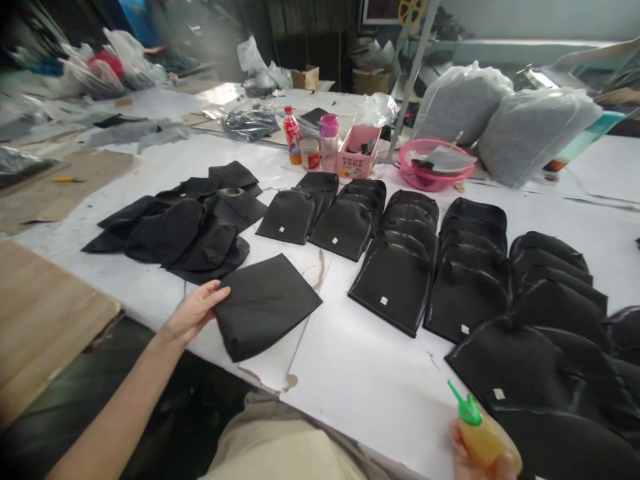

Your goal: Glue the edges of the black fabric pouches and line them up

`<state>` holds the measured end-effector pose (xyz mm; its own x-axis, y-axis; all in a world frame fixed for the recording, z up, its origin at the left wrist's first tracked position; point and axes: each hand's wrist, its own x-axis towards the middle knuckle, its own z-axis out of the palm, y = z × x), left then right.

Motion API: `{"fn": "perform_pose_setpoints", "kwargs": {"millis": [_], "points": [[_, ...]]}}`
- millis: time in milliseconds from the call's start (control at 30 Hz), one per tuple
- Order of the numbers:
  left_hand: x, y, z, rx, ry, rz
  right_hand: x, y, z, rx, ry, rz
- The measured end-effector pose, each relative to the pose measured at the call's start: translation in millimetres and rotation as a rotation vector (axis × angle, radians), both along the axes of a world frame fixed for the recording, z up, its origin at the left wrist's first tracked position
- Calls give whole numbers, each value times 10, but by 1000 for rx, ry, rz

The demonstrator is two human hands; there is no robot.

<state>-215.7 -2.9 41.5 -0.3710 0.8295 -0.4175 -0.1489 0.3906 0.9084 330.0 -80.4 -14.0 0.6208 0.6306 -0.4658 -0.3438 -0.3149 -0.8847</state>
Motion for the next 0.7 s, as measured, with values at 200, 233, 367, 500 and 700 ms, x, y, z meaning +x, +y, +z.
{"fn": "perform_pose_setpoints", "kwargs": {"millis": [200, 233, 367, 500, 700], "points": [[356, -675, -267, -280, 343, -269, -13, 39, -72, 81, 26, -29], [372, -764, -237, -289, 309, -308, 16, 35, -112, 99, 22, -41], [370, -888, 39, -213, -80, -417, 127, 22, -252, 194, 51, -73], [418, -470, 146, 138, -188, -135, 128, 33, -275, 240, 86, -91], [577, 263, -292, 351, 284, -181, 58, -2, -224, 155, 167, -199]]}}
